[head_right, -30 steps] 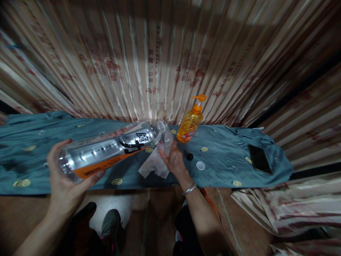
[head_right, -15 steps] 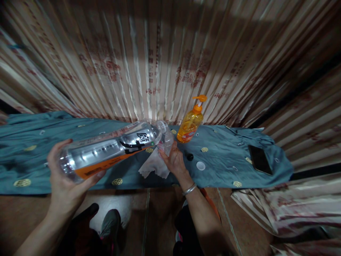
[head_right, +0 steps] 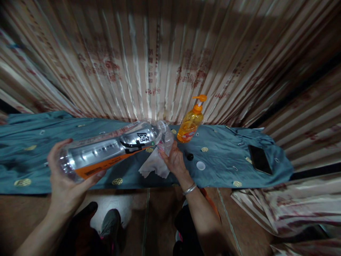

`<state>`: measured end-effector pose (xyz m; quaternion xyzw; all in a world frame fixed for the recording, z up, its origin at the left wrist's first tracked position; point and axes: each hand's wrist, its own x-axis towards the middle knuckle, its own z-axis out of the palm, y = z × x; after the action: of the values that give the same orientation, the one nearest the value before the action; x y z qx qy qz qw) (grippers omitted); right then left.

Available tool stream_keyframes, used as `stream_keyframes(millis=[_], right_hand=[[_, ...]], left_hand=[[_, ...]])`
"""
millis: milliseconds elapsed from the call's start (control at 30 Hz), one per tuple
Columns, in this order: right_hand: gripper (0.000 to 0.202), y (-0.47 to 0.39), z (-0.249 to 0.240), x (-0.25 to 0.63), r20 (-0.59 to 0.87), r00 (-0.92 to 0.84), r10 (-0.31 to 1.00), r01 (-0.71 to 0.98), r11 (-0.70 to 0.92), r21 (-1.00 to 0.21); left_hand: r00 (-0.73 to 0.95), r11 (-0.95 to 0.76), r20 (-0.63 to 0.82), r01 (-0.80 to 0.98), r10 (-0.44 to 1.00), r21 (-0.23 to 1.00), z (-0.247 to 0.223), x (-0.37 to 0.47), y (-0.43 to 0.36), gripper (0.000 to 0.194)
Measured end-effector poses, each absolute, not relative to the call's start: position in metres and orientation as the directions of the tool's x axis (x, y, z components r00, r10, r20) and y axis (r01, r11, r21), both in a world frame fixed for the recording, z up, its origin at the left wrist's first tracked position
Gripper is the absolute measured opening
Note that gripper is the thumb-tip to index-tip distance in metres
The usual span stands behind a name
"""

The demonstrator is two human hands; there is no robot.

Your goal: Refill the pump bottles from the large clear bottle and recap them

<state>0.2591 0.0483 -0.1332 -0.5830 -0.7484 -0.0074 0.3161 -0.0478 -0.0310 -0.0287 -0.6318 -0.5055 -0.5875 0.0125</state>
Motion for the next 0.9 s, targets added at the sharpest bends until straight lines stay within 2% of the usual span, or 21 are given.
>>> stream_keyframes(millis=[133, 267, 433, 600, 900], right_hand=[[0.081, 0.0494, -0.1342, 0.2598, 0.45, -0.035, 0.892, 0.882, 0.239, -0.406], [0.08, 0.0502, -0.1313, 0.2627, 0.467, -0.014, 0.884, 0.861, 0.248, -0.444], [0.085, 0.0499, -0.1324, 0.2621, 0.459, -0.021, 0.888, 0.863, 0.248, -0.44], [0.08, 0.0498, -0.1353, 0.2614, 0.461, -0.012, 0.887, 0.858, 0.246, -0.452], [0.082, 0.0513, -0.1363, 0.2642, 0.489, -0.012, 0.872, 0.85, 0.266, -0.455]], left_hand=[[-0.225, -0.469, 0.736, 0.645, 0.638, 0.603, -0.0292, -0.0478, -0.0303, 0.112], [-0.233, -0.461, 0.724, 0.637, 0.649, 0.618, -0.0295, -0.0481, -0.0311, 0.109], [-0.236, -0.459, 0.725, 0.64, 0.647, 0.617, -0.0288, -0.0466, -0.0314, 0.107], [-0.238, -0.466, 0.726, 0.631, 0.645, 0.621, -0.0271, -0.0453, -0.0315, 0.108], [-0.234, -0.457, 0.731, 0.65, 0.641, 0.608, -0.0285, -0.0465, -0.0317, 0.109]])
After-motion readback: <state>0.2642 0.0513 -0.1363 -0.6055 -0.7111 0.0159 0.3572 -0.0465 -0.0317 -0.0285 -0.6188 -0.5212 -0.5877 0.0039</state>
